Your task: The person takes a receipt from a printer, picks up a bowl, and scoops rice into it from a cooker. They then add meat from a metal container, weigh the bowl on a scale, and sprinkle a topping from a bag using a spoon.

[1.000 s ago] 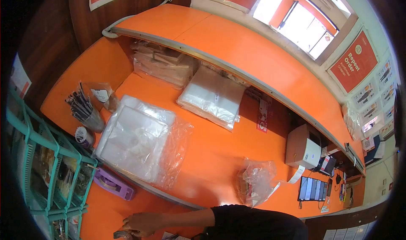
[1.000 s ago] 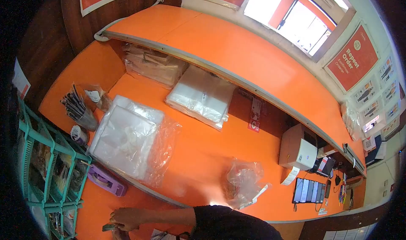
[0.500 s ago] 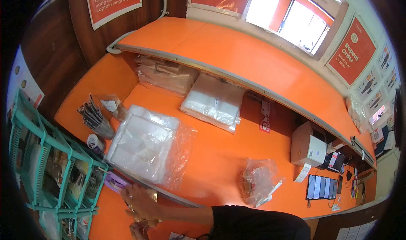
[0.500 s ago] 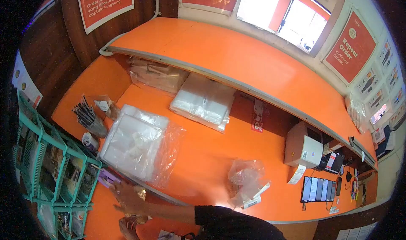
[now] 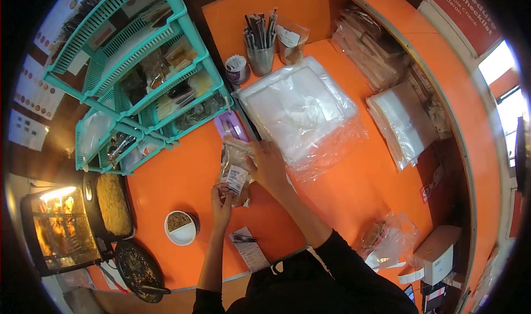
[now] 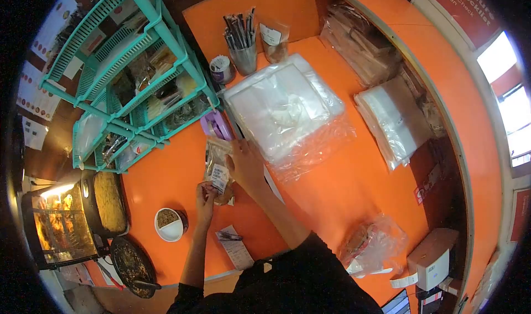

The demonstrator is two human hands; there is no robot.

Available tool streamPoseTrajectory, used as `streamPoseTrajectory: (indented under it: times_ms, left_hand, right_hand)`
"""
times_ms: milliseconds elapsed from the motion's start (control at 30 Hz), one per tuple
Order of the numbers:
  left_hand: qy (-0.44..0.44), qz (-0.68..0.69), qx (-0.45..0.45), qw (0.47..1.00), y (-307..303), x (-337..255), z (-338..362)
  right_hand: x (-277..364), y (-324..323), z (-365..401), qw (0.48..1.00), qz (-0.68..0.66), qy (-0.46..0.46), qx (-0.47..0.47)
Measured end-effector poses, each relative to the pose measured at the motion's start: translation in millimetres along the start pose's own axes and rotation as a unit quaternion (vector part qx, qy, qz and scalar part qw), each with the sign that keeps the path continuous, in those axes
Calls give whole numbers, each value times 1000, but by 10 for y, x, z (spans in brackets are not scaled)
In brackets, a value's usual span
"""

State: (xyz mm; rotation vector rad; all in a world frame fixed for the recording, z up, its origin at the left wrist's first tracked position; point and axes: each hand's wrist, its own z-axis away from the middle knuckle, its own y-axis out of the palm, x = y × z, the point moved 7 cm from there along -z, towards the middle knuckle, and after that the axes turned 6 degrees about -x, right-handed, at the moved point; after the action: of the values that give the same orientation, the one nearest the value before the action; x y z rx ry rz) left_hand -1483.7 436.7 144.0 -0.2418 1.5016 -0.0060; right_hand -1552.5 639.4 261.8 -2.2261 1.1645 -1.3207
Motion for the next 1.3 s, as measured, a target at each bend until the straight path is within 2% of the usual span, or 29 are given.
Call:
streamPoseTrajectory:
  times_ms: [67,100,167,200,233,267,300,333,367,400,467,533,600,667,733,800,900,1000,1100,1233,1267,1300]
  left_hand:
    - [5,-10,0,1000,-13,-37,16]
    - [8,-20,1,1000,-13,-65,2]
    - [-9,37,-7,999,25,-262,44]
    - [-33,54,12,998,-25,-167,61]
    - [-56,73,42,995,14,-67,46]
    - [-64,58,21,996,103,-370,65]
    - [-69,41,30,996,109,-269,29]
    - [-66,81,49,993,169,-337,30]
    - [-92,108,56,988,211,-247,-28]
    - [-101,111,56,987,299,-400,5]
    - [-102,111,57,987,291,-568,18]
    - [-137,157,-13,978,179,-511,8]
    - [-167,143,-9,976,123,-492,-16]
    - [-181,188,-50,964,0,-395,-30]
    - [-168,127,-11,978,16,-651,121]
    - [-172,124,-14,977,-4,-724,200]
    - [-183,124,-26,975,-64,-763,279]
    - [-196,126,-33,972,-123,-802,382]
    - [-222,144,-39,964,-108,-907,449]
    - [-256,116,10,960,-379,-435,381]
    - [61,-77,61,993,-385,-779,263]
    - [370,-259,104,886,-214,-1116,419]
  right_hand:
    - [-145,282,23,998,6,11,65]
    - [-129,313,-15,998,8,6,58]
    - [-207,496,61,977,14,62,205]
    - [-154,483,74,973,-20,62,222]
    - [33,303,-2,967,7,38,251]
    - [-116,582,185,983,-94,-14,156]
    - [369,-160,-86,989,-63,63,-121]
    - [47,264,159,990,-117,-42,61]
    - [-36,256,112,971,-150,60,175]
    - [-21,283,110,925,-195,158,284]
    - [-53,569,232,911,-257,125,297]
    - [76,386,241,913,-277,93,286]
    - [259,236,292,909,-298,61,284]
    - [374,154,344,903,-320,49,283]
    - [416,124,361,895,-316,64,309]
    - [486,107,374,883,-362,29,298]
    - [543,112,423,875,-375,38,305]
    - [606,116,469,902,-310,-3,300]
    - [762,88,495,906,-274,-23,322]
    - [848,111,542,899,-266,-4,347]
    - [847,103,547,880,-299,0,369]
    - [853,107,556,859,-332,3,389]
